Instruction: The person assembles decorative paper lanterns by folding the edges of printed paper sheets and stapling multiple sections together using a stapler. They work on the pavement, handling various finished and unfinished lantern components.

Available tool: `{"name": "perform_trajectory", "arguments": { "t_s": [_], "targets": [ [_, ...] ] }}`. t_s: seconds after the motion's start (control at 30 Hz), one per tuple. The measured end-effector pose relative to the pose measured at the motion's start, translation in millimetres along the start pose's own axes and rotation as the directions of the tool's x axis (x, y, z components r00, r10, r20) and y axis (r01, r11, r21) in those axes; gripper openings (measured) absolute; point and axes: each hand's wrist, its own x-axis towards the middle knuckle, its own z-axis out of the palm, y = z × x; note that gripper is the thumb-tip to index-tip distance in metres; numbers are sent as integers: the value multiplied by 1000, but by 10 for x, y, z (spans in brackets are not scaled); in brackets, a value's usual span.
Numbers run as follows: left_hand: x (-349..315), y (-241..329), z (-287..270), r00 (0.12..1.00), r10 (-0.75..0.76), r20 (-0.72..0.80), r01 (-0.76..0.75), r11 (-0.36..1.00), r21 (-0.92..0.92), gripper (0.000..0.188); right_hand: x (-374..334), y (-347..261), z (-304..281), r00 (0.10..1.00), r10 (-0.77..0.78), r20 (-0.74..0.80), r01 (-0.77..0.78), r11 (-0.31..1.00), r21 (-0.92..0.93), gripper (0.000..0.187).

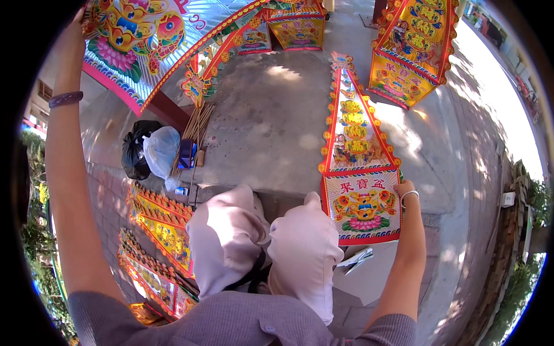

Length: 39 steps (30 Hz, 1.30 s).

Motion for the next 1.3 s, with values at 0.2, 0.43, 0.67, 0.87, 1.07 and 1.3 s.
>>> {"name": "perform_trajectory", "arguments": {
  "t_s": [0.2, 0.43, 0.67, 0.87, 1.07, 1.3],
  "targets": [
    [-1492, -783, -796, 955, -295, 36, 291, 903, -317, 16, 30, 126, 49, 993, 53, -109, -77, 971, -225, 36],
    [-4178, -1792, -1287, 423, -903, 81, 906, 423, -13, 11, -8, 279, 237, 920, 157, -360, -320, 831, -456, 48],
    [-5180, -2662, -1774, 515, -855, 66, 626, 428, 652, 21, -843, -891, 1322, 881, -459, -115, 390, 841, -375, 78],
    [-5536, -1631, -347, 392, -818, 420, 0, 457, 890, 75, -828, -368, 2317, 747, -605, -276, 143, 552, -822, 68],
    [-5837, -918, 174, 73, -703, 708, -223, 680, 698, 104, -966, -772, 2265, 912, -391, -124, 250, 769, -588, 83],
    [-6175, -1091, 269, 22, -689, 724, -204, 706, 678, 83, -1052, -1050, 2190, 963, -266, -35, 166, 693, -702, 94]
  ]
}}
